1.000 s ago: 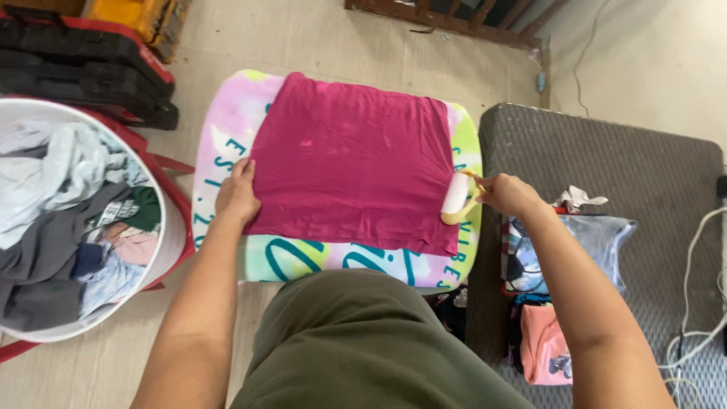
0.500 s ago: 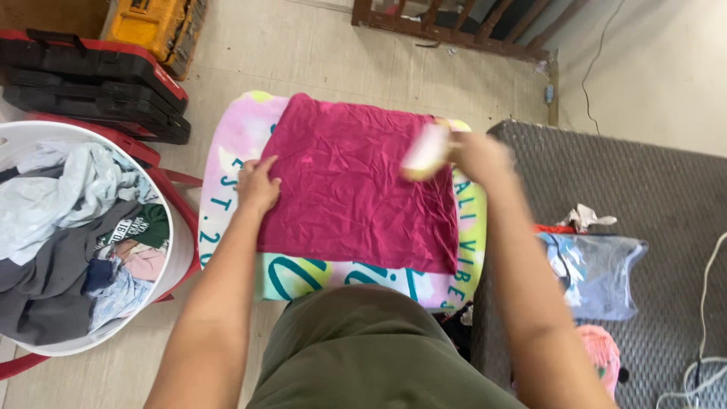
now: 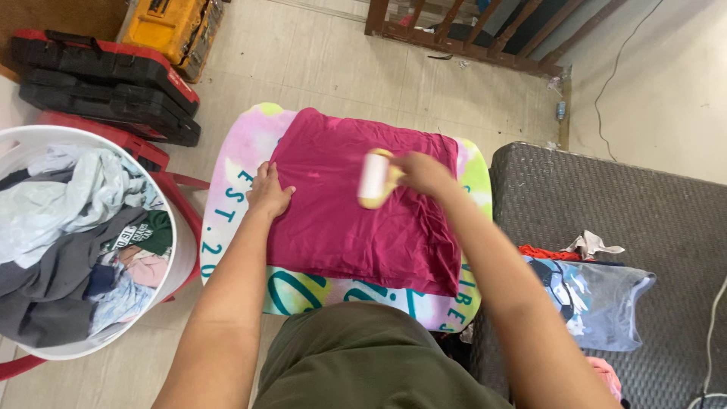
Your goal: The person uses a lint roller to remove lint from a pink tank top and a green t-shirt. They roll the sticky surface over each garment, flip the items to treat both sides, and place the finished pieces aside.
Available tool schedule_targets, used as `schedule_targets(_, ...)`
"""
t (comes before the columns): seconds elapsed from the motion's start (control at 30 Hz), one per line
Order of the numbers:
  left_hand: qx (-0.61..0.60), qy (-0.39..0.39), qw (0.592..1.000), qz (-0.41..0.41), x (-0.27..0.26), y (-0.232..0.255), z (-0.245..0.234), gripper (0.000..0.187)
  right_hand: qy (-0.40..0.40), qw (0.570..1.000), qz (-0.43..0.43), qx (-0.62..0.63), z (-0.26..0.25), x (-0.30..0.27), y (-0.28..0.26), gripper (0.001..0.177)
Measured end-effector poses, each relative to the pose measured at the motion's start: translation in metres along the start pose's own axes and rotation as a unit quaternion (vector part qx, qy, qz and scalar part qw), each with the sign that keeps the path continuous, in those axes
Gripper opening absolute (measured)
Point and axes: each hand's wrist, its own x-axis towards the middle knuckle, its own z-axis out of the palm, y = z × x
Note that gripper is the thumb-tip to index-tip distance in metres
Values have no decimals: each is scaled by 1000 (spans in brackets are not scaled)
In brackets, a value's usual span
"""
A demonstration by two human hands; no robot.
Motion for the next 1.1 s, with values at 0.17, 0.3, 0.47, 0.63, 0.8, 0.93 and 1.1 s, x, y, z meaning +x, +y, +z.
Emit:
schedule_targets(0.17,46,9,999,10,-11,11,-5,94,37,989,140,30,-14,-118,111,59)
schedule_targets(0.3,63,18,998,18,-3,6,1,96,44,965,259,-16,-15,-196,154,58)
schedule_targets(0.47,-1,63,995,74,13,-24,13,80,191,934,292,71,7,-258,156,80)
schedule_targets(0.63,-104,79,987,98,10,-39,24,60,177,889,375,194,114,-233,86,71)
schedule_targets(0.8,-71,15,996,50,-5,-26,34,62,366,842,388,81,177,-197,38,39)
schedule_targets(0.93,-263,46,956,120,1,3,8,79,370,848,361,115,139,-201,55,30)
schedule_targets(1.1,-525,10,831,185,-21,28,-77,81,457,814,278,226,85,-224,60,16)
